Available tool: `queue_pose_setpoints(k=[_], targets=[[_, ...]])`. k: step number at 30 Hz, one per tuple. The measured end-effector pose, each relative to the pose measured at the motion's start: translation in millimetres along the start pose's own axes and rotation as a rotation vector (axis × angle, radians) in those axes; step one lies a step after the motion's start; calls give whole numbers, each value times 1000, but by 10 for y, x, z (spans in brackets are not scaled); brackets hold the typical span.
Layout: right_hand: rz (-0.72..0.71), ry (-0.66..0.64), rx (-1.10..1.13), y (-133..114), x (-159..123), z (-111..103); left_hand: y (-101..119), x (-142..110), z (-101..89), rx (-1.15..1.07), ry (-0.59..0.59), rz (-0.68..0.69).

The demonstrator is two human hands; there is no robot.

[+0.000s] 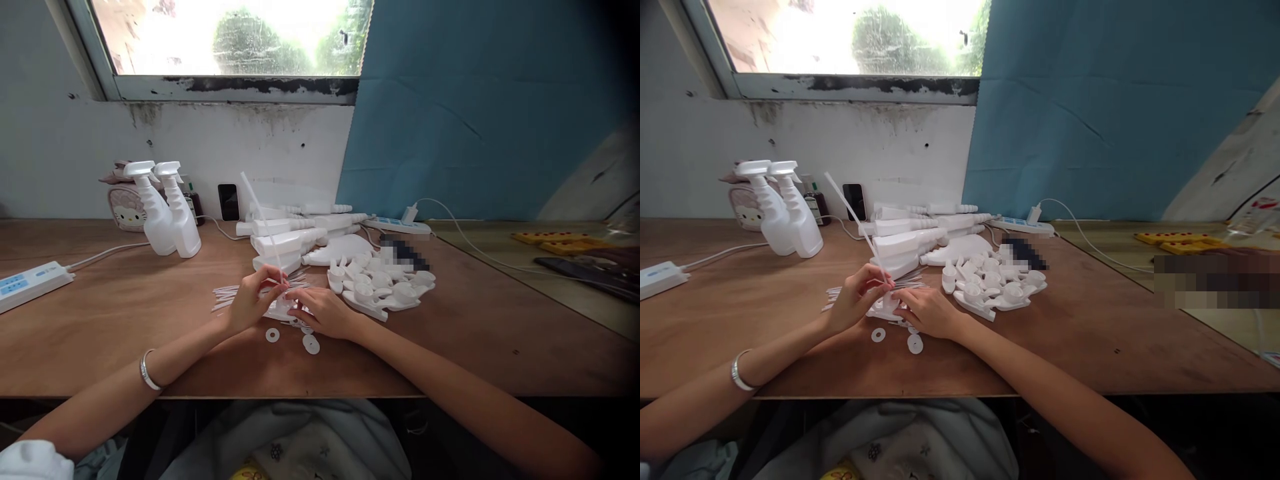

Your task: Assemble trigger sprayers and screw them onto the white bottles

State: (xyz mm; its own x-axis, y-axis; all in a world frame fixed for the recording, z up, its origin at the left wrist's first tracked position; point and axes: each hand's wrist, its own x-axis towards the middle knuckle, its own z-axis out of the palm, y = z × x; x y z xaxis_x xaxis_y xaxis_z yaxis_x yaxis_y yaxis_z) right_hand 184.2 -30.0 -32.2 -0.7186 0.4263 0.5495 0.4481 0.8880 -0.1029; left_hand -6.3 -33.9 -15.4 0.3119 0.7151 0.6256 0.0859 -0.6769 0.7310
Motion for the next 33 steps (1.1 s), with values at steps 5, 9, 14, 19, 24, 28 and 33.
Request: queue_pose_setpoints(k=[5, 9, 14, 19, 24, 28, 33], targets=[[-2, 14, -12, -3, 2, -3, 27, 22, -49, 298, -14, 52], [0, 20, -6, -5, 6, -3, 34, 23, -64, 331, -84, 25], [23, 33, 23, 1, 2, 4, 31, 21, -67, 358, -81, 56], [64, 44, 82, -11, 1, -11, 50, 30, -77, 372, -95, 76], [135, 96, 172, -48, 5, -43, 66, 40, -79, 379, -119, 122], [238, 211, 258, -76, 91, -49, 55, 45, -82, 409, -112, 114], [323, 324, 344, -135, 279, -34, -7, 49, -122, 452, -95, 101]])
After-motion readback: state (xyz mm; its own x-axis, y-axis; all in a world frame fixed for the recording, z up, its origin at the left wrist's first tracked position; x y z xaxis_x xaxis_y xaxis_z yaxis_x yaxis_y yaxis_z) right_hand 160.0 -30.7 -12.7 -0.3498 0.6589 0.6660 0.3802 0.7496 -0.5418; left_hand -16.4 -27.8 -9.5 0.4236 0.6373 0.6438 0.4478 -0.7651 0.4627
